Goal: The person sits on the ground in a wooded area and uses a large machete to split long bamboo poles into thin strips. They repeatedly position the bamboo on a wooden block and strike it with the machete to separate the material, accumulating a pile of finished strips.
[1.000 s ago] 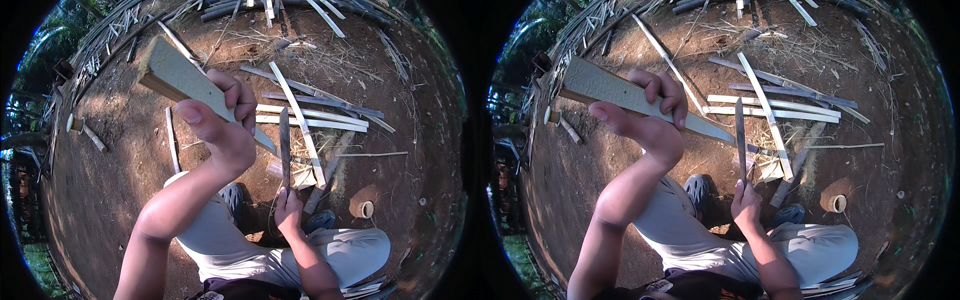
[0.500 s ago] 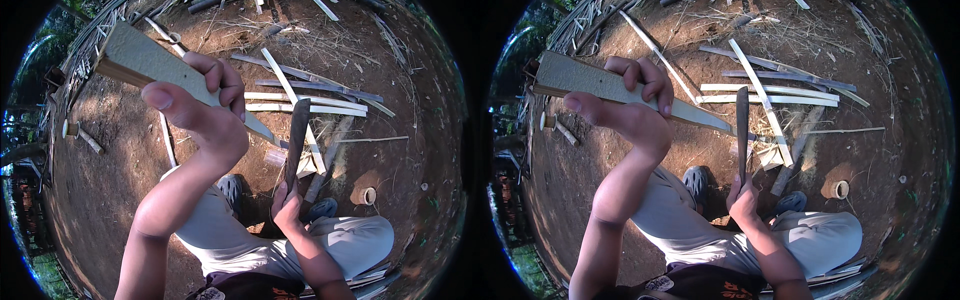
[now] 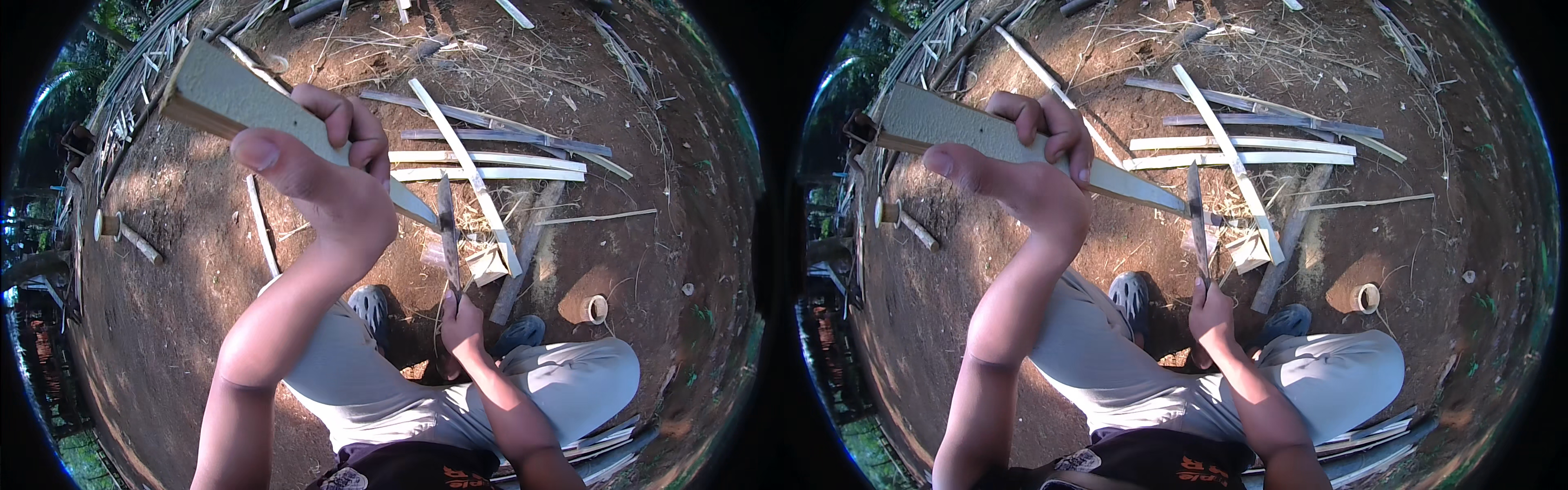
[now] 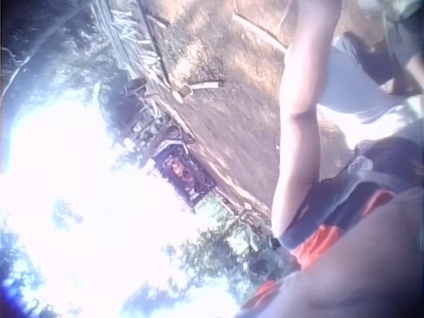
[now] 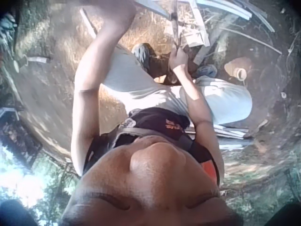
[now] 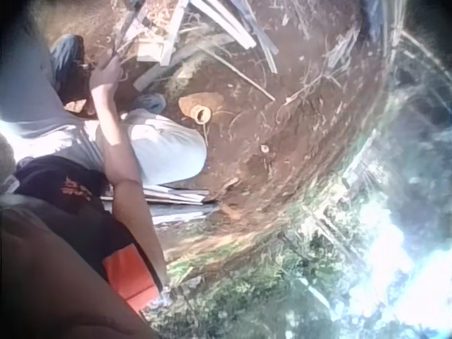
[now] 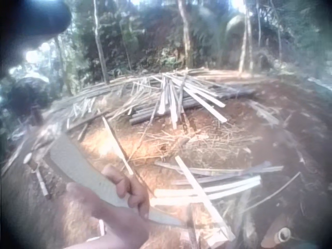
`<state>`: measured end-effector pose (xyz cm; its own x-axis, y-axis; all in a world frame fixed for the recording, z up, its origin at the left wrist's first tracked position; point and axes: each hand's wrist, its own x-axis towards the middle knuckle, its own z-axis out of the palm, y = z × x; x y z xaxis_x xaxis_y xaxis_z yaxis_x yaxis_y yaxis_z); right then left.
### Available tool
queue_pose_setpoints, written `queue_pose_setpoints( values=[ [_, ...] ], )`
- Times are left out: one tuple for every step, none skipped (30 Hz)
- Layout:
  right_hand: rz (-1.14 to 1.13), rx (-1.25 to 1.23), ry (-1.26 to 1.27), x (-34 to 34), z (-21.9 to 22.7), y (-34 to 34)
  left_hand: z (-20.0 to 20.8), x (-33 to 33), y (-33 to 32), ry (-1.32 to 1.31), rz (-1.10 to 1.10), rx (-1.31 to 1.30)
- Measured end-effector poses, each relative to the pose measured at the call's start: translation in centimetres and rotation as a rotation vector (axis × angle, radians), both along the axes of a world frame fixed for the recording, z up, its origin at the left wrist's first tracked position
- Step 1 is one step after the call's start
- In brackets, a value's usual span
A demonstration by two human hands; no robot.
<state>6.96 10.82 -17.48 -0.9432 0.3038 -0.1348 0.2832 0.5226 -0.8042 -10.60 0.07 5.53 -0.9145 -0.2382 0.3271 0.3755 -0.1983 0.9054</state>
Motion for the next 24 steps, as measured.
queue_pose_setpoints(
  values=[
    [-0.002,-0.047,-0.018,-0.2,0.7,0.5,-0.2,0.2,-0.4,0.037,0.018,-0.115],
    [0.006,-0.096,-0.046,-0.3,2.3,0.7,0.0,0.1,-0.3,0.053,0.002,-0.103],
    [-0.037,-0.16,-0.009,-0.4,4.4,0.6,0.0,0.4,0.0,0.047,-0.003,-0.094],
    [-0.038,-0.187,0.128,-0.4,4.6,0.4,0.1,0.8,0.4,0.041,-0.007,-0.085],
    [-0.051,-0.188,0.158,0.1,4.2,0.2,0.1,1.0,1.1,0.035,-0.01,-0.015],
    [-0.066,-0.189,0.189,0.7,3.4,0.0,-0.2,1.1,1.4,0.043,0.024,-0.02],
    [0.004,-0.092,0.035,0.7,2.5,0.0,-0.4,1.0,1.7,0.051,0.057,-0.025],
    [0.072,-0.003,-0.112,0.7,1.3,-0.4,-0.1,0.9,1.8,0.065,0.086,-0.039],
    [0.031,0.073,-0.024,1.7,-2.6,0.1,-0.1,0.6,1.5,0.054,0.05,0.008],
    [0.019,0.017,-0.032,1.7,-2.4,0.3,-0.2,0.2,0.7,0.038,0.028,0.051],
    [0.004,-0.035,-0.036,1.4,-1.5,0.5,-0.3,0.5,0.0,0.035,0.002,-0.005],
    [0.002,-0.089,-0.046,1.0,0.0,0.6,-0.3,0.6,-0.5,0.026,-0.009,-0.062],
    [0.002,-0.145,-0.016,0.3,2.7,0.6,-0.7,0.3,-0.4,0.059,-0.064,-0.058],
    [-0.008,-0.193,0.057,0.1,3.2,0.4,-0.7,0.3,-0.1,0.057,-0.044,-0.019],
    [-0.019,-0.241,0.129,0.2,3.5,0.2,-0.4,0.4,0.5,0.055,-0.023,0.019],
    [-0.03,-0.29,0.201,0.5,3.6,0.0,-0.5,0.5,0.6,0.054,-0.011,0.013],
    [-0.048,-0.26,0.169,1.2,2.6,-0.2,-0.4,0.5,0.9,0.056,-0.008,0.009],
    [0.009,-0.027,0.014,1.2,1.9,-0.4,-0.4,0.3,0.9,0.062,0.001,0.004],
    [0.0,-0.035,-0.061,2.1,0.6,-0.5,-0.6,0.5,0.7,0.031,-0.003,0.003],
    [-0.007,-0.046,-0.118,1.7,0.7,-0.8,-0.7,0.3,0.3,0.017,-0.006,0.0],
    [0.013,-0.09,-0.061,1.7,1.1,-0.4,-0.7,0.3,-0.1,-0.01,0.028,-0.024],
    [0.035,-0.134,-0.005,1.7,1.8,0.1,-0.4,-0.1,-0.1,0.03,-0.008,-0.043],
    [0.02,-0.158,0.053,0.9,3.6,0.3,-0.3,-0.2,0.1,0.055,-0.028,-0.059],
    [0.028,-0.125,0.099,0.3,4.9,0.6,-0.4,0.1,0.3,0.058,-0.042,-0.082]
  ],
)
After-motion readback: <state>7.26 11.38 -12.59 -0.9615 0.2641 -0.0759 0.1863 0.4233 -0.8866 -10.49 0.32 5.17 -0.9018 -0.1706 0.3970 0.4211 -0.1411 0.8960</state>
